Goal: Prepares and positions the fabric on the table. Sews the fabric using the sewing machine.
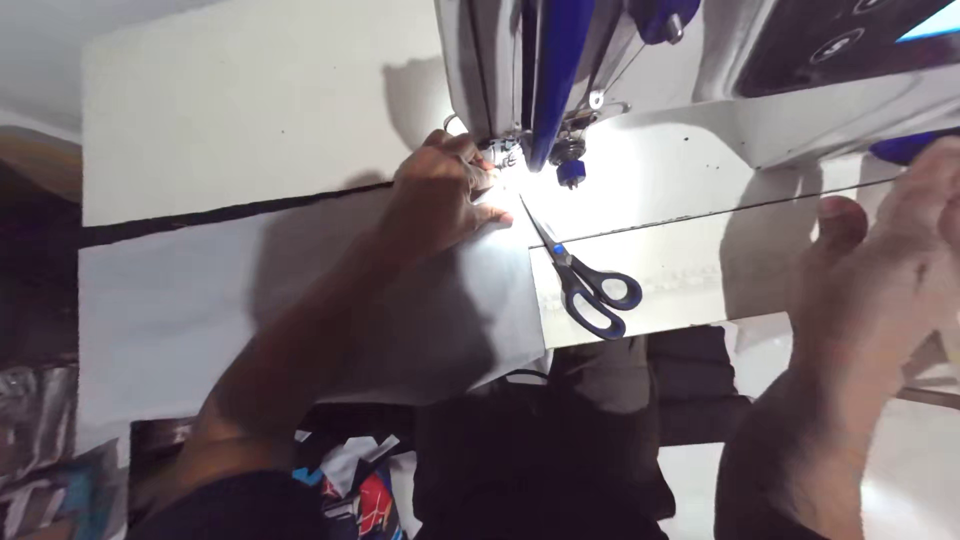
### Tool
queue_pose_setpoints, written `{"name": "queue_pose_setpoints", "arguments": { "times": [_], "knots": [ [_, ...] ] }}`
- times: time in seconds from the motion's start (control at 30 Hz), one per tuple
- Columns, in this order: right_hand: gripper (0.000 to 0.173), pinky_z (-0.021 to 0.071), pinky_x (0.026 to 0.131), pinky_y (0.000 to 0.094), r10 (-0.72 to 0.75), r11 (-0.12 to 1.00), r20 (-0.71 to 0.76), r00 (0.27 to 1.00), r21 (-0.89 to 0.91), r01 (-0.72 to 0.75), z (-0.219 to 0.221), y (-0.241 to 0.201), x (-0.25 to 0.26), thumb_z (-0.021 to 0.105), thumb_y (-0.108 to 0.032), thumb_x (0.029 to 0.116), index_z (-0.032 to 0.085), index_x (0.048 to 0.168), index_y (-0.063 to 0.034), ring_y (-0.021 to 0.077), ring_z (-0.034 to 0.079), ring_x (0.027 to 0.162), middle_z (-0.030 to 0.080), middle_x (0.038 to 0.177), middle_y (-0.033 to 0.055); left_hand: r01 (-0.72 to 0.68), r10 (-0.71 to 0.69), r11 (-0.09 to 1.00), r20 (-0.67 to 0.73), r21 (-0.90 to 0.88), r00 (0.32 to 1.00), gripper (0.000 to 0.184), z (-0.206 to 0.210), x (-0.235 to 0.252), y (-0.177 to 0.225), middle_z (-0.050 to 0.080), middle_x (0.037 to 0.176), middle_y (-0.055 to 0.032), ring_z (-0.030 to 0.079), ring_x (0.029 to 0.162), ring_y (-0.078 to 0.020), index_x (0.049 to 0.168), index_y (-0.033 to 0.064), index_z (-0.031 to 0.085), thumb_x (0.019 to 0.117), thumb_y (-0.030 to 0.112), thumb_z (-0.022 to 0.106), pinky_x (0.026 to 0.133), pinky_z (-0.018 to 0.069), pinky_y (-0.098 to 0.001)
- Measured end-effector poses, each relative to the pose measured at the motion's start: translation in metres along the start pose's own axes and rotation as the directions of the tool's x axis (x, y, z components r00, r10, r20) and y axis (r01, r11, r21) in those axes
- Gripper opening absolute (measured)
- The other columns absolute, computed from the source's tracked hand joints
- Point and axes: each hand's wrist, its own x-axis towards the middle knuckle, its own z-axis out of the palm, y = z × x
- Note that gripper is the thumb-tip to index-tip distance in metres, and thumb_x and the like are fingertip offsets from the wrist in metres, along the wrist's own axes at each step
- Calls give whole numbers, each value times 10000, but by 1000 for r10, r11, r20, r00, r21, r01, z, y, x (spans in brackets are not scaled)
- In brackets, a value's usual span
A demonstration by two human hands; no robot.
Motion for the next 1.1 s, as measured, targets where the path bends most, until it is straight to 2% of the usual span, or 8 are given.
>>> {"name": "queue_pose_setpoints", "arguments": {
  "times": [0.13,0.33,0.5,0.73,0.83,0.9,1.0,1.1],
  "knots": [
    [586,362,1129,670,-13,998,173,985,-63,25,1,5,5,374,-459,1102,533,1463,-24,455,412,1455,517,1512,233,30,-31,1000,4,2,1000,459,0,-1,3,715,1119,-142,626,1108,-365,1048,91,797,872,511,739,915,495,-521],
    [615,377,990,793,28,997,355,934,-83,1,-7,2,20,407,-498,1087,594,1396,-1,553,455,1375,546,1465,269,47,-47,999,46,-13,998,502,4,-2,2,714,1118,-112,628,1090,-346,1029,111,801,860,577,720,874,502,-525],
    [585,386,979,791,38,995,340,940,-101,-4,-7,-2,16,438,-473,1085,574,1431,-21,547,458,1376,537,1488,245,32,-32,999,55,2,998,562,8,-4,0,704,1125,-104,619,1094,-333,976,102,784,864,642,678,899,492,-516],
    [582,408,1007,748,9,993,240,971,-114,19,-5,-6,10,430,-454,1092,552,1421,10,515,472,1381,540,1471,268,16,-15,1000,49,-23,999,530,9,-8,2,708,1199,-73,600,1166,-315,1053,143,805,871,626,683,985,475,-501],
    [635,304,1136,711,6,997,136,991,-71,3,-20,-15,3,463,-415,1080,377,1570,-21,491,319,1493,369,1608,262,11,-11,1000,36,-24,999,508,10,-8,2,713,1175,-66,607,1152,-308,1019,145,806,865,617,695,972,478,-498],
    [710,256,1202,653,-88,995,92,992,52,84,-28,-25,-11,504,-472,1051,370,1577,-14,466,261,1527,317,1638,254,11,-10,1000,28,-23,1000,518,10,-7,1,717,1179,-73,611,1147,-315,1006,137,809,858,622,701,958,488,-503],
    [640,344,1183,603,-424,839,76,903,408,360,-14,-56,-55,569,-535,1010,613,1416,-43,415,408,1466,462,1557,238,11,-10,1000,74,-10,997,545,5,-3,-1,705,1200,-91,612,1159,-328,1055,132,802,866,630,687,974,486,-522],
    [457,329,1188,625,-581,724,126,804,532,439,16,-92,-93,530,-514,1037,715,1318,-205,362,467,1439,582,1479,139,6,-10,999,125,35,992,563,3,-5,1,674,1262,-133,579,1219,-386,1094,103,776,902,616,647,981,470,-585]
  ]
}}
